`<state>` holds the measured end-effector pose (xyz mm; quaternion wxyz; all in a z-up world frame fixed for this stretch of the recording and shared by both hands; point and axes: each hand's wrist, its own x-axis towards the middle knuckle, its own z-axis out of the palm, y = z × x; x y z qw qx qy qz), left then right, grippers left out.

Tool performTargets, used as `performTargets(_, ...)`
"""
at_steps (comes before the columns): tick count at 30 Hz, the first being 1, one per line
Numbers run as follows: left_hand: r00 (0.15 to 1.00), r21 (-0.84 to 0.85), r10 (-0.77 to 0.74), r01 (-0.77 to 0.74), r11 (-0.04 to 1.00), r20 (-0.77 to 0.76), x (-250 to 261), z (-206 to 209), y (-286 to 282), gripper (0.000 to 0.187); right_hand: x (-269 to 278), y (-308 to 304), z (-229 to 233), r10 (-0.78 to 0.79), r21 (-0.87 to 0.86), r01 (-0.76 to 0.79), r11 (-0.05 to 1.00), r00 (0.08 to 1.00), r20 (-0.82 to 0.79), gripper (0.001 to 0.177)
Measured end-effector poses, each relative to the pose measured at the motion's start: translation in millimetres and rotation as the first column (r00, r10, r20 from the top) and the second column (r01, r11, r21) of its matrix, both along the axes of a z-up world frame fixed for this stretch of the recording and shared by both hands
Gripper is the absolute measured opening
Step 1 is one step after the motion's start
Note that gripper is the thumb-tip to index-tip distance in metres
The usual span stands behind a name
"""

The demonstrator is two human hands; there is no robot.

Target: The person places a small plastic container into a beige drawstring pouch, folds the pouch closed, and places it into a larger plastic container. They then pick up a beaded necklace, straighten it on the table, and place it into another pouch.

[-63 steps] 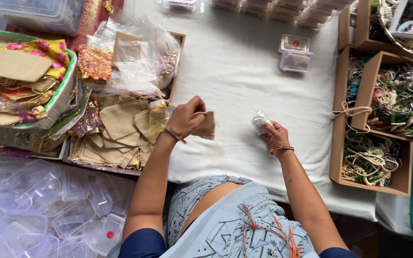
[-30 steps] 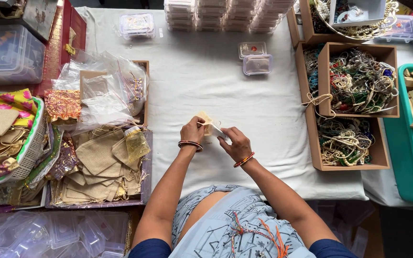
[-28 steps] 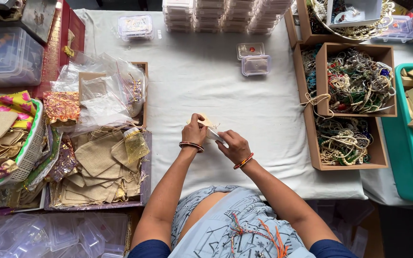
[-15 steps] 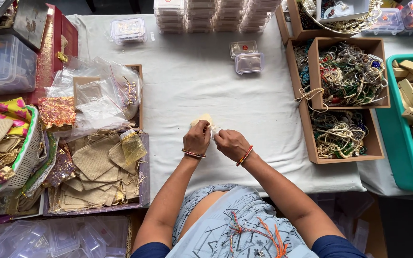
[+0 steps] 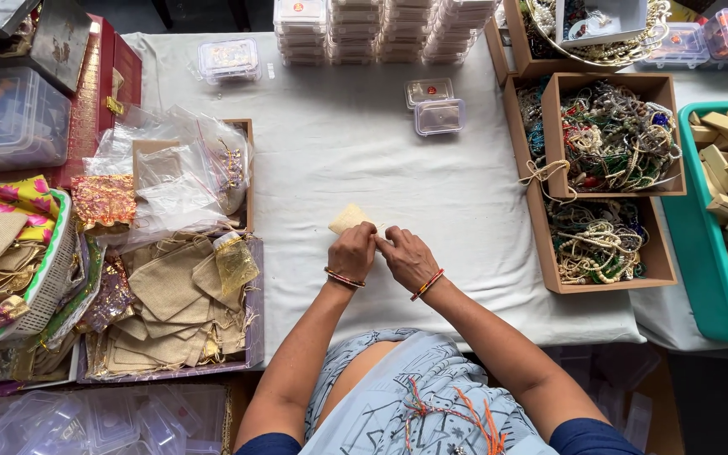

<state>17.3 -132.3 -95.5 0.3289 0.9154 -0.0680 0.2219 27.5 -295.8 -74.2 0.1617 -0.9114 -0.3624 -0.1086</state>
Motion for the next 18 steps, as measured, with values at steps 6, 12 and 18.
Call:
performTargets(6,0.955,0.267,-0.177,0.112,0.957,0.236,3.6,-3.1,5.2,0.012,-10.2,10.3,-24.4,-0.201,0.054,0.222,0.974,0.946,-0.255,0.019)
performTargets(12,0.999,-0.058,-0.031,0.031,0.998,0.007,-1.6,10.8,-0.8,0.013,-4.4,-1.5,-2.9,0.084,-0.132,-0.067,0.989,0.988,0.126,0.029)
performTargets(18,0.988,0.011,-0.109,0.109,0.994,0.110,6.5,20.1,0.4,0.015,-6.2,12.5,0.0,-0.159,0.065,0.168,0.984,0.980,-0.118,0.033)
